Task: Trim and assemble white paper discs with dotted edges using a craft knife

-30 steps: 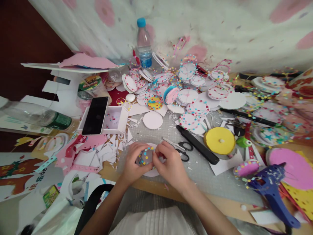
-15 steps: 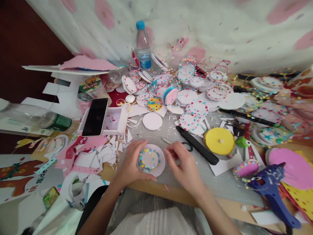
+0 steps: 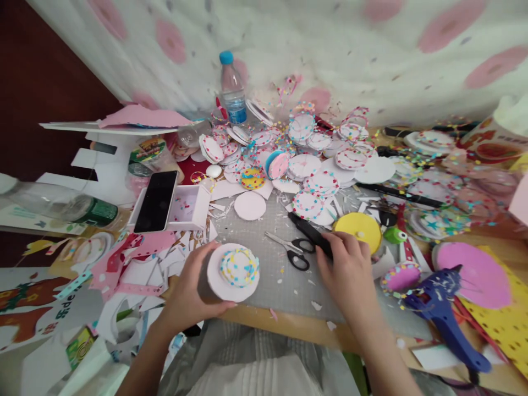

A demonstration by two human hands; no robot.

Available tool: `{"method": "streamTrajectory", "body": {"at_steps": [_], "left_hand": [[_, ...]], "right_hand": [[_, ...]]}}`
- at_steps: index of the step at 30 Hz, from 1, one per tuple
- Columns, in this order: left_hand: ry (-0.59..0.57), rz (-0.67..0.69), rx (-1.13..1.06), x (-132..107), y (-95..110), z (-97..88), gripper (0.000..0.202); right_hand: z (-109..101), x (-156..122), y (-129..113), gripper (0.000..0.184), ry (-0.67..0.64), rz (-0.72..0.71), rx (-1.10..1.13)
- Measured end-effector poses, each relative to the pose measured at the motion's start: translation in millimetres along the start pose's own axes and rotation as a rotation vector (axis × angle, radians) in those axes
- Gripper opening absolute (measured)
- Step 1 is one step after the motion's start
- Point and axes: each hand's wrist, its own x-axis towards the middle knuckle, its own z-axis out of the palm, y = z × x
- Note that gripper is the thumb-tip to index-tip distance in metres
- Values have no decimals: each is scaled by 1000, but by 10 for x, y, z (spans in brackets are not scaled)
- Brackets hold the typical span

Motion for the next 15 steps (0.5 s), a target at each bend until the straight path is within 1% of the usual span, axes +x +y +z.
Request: {"method": "streamTrajectory", "body": {"at_steps": [3,6,8,11,13,15], "left_hand": [[24,-55,-112,17,48,-140,107],[26,8,-142,71,92,-164,96],[23,60,-122,100,109,-126,89],[74,94,-134,94,110,-29,88],[140,94,-228,67,104,51,87],[192,64,-362,42,103,130,83]], "right_hand": [[64,42,115,30,-78,-36,-68],[76,48,122,31,-85,-38,-68],[17,10,87,33,-82,-13,29],[-158,-123,11,33,-99,119,263],[-294,-238,-56,32,-142,216,378],[-407,-344,-143,30,-216,266,500]]}}
